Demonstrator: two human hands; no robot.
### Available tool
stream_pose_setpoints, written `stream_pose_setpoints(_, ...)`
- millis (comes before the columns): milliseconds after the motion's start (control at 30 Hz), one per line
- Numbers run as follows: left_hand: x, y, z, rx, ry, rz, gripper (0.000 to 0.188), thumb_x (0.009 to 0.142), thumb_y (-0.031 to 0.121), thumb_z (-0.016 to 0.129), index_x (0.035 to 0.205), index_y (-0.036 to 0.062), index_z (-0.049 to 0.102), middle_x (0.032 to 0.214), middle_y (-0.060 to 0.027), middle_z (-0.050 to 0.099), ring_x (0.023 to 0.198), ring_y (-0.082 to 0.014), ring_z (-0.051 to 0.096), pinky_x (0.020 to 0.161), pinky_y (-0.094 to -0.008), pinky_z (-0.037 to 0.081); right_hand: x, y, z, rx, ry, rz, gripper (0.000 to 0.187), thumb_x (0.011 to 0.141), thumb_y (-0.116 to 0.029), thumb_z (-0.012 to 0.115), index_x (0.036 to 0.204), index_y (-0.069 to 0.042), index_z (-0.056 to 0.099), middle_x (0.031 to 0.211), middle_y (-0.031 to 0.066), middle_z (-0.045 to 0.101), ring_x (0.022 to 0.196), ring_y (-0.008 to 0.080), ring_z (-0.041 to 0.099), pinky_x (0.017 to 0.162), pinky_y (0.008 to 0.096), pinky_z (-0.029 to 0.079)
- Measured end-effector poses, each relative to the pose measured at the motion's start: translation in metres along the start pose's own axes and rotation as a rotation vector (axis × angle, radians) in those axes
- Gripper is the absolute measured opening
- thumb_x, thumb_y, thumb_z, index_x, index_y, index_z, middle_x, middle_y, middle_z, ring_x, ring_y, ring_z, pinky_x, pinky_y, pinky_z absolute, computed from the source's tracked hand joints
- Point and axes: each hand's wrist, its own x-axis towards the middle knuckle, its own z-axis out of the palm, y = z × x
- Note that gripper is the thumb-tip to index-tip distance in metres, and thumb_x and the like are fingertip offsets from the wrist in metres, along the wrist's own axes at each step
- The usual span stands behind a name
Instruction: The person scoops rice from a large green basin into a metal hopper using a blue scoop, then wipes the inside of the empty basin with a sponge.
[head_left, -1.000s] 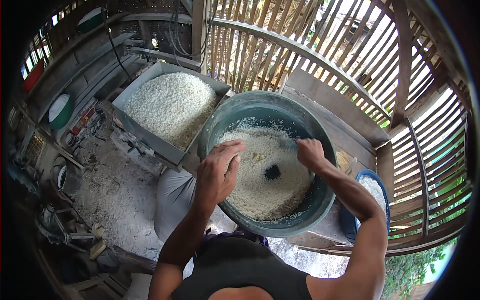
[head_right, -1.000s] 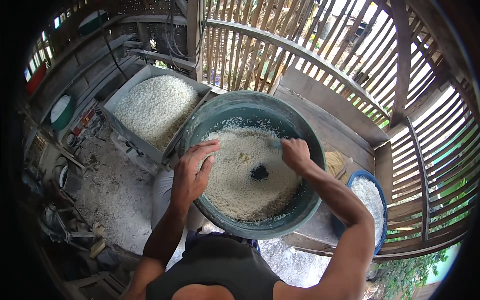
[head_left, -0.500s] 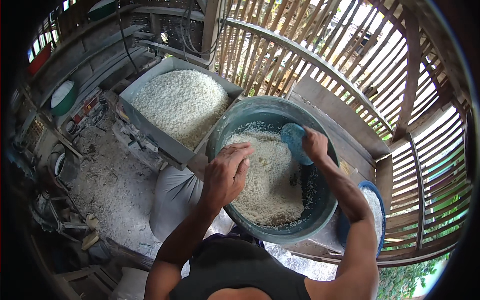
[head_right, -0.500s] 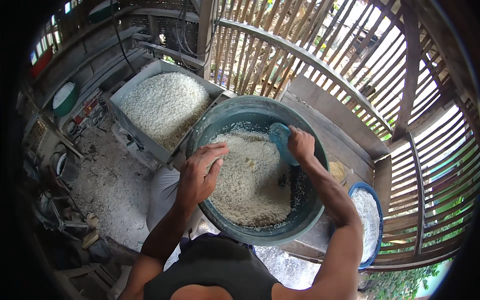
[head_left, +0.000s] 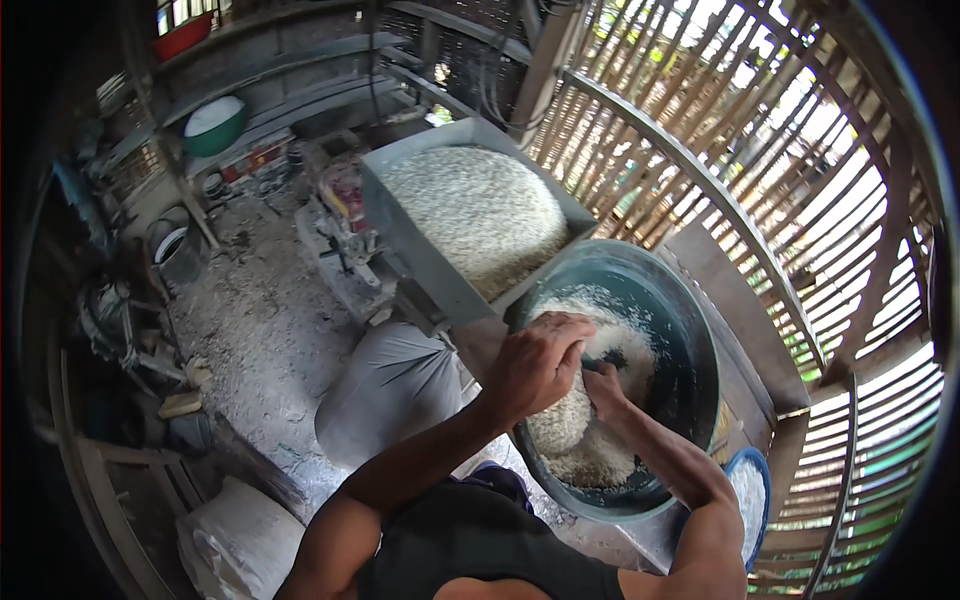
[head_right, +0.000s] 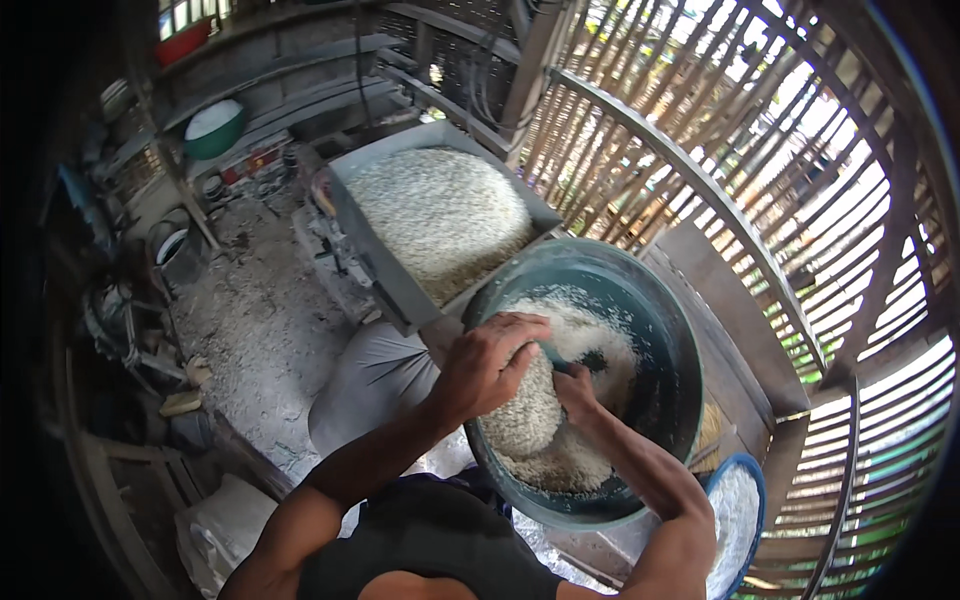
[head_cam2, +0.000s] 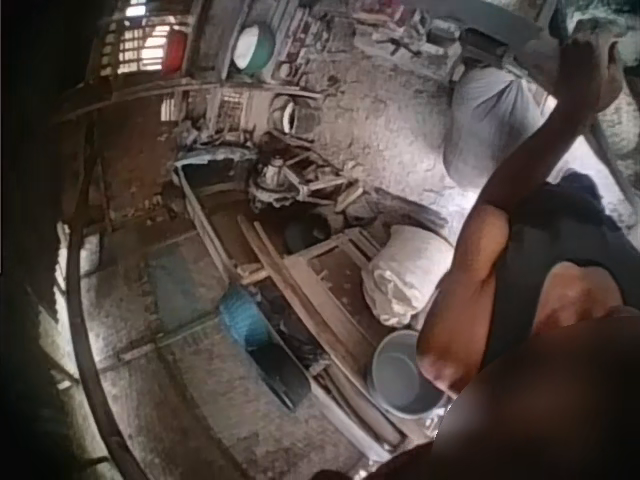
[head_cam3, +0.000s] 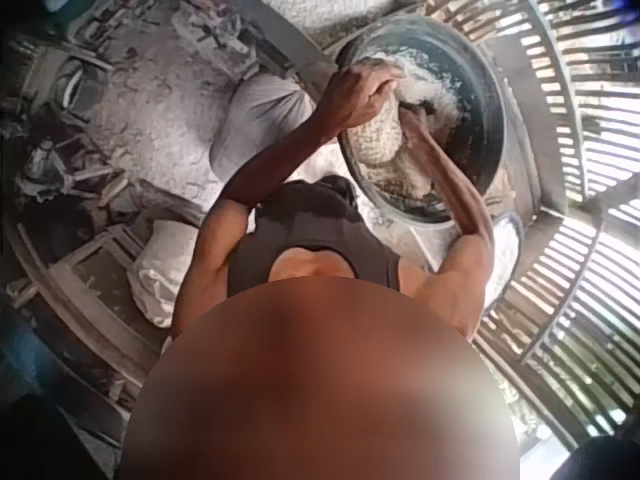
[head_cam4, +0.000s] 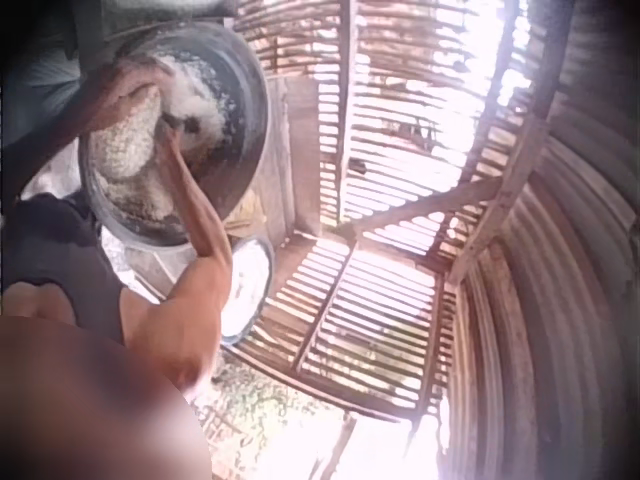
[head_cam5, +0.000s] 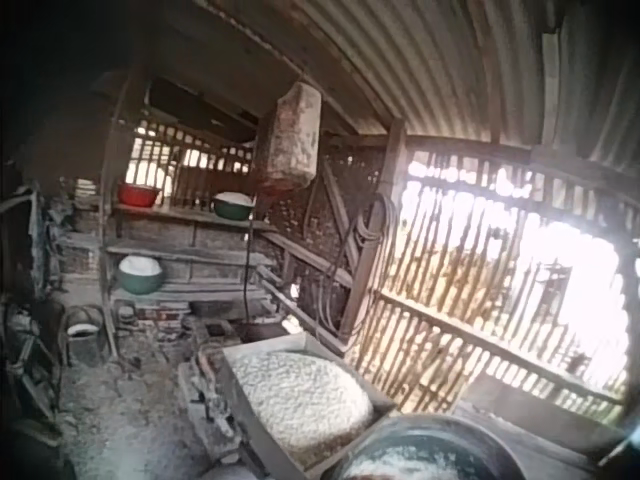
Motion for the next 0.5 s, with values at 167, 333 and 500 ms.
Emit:
stream_pose_setpoints(167, -0.004, -0.001, 0.000, -0.005, 0.024, -0.015, 0.021, 0.088, 0.004, 0.060, 0.108, 0.0022, 0.066, 0.115, -0.0147, 0.068, 0.110, -0.0336, 0.062, 0.097, -0.0420, 0.049, -0.005, -0.002, -0.016, 0.207, -0.101, 0.008, 0.020, 0.086, -0.009, 0.065, 0.099, 0.005, 0.070, 0.088, 0.0080, 0.070, 0.073, 0.0165, 0.067, 0.065, 0.0324, 0.053)
stream_pose_setpoints(333, -0.006, -0.002, 0.000, 0.033, 0.040, -0.017, 0.021, 0.088, 0.003, 0.060, 0.108, 0.0028, 0.065, 0.115, -0.0141, 0.067, 0.110, -0.0334, 0.062, 0.097, -0.0417, 0.049, -0.017, -0.016, -0.053, 0.322, -0.048, -0.053, 0.019, 0.089, -0.007, 0.065, 0.103, 0.004, 0.070, 0.088, 0.0087, 0.071, 0.070, 0.0168, 0.069, 0.063, 0.0314, 0.055)
stream_pose_setpoints(500, -0.006, -0.005, 0.000, 0.033, 0.060, 0.003, 0.016, 0.088, 0.003, 0.058, 0.103, 0.0027, 0.065, 0.108, -0.0150, 0.068, 0.104, -0.0340, 0.063, 0.091, -0.0420, 0.050, -0.034, -0.038, -0.084, 0.378, 0.066, -0.051, 0.018, 0.087, -0.007, 0.067, 0.101, 0.004, 0.071, 0.088, 0.0094, 0.071, 0.071, 0.0188, 0.069, 0.064, 0.0336, 0.056)
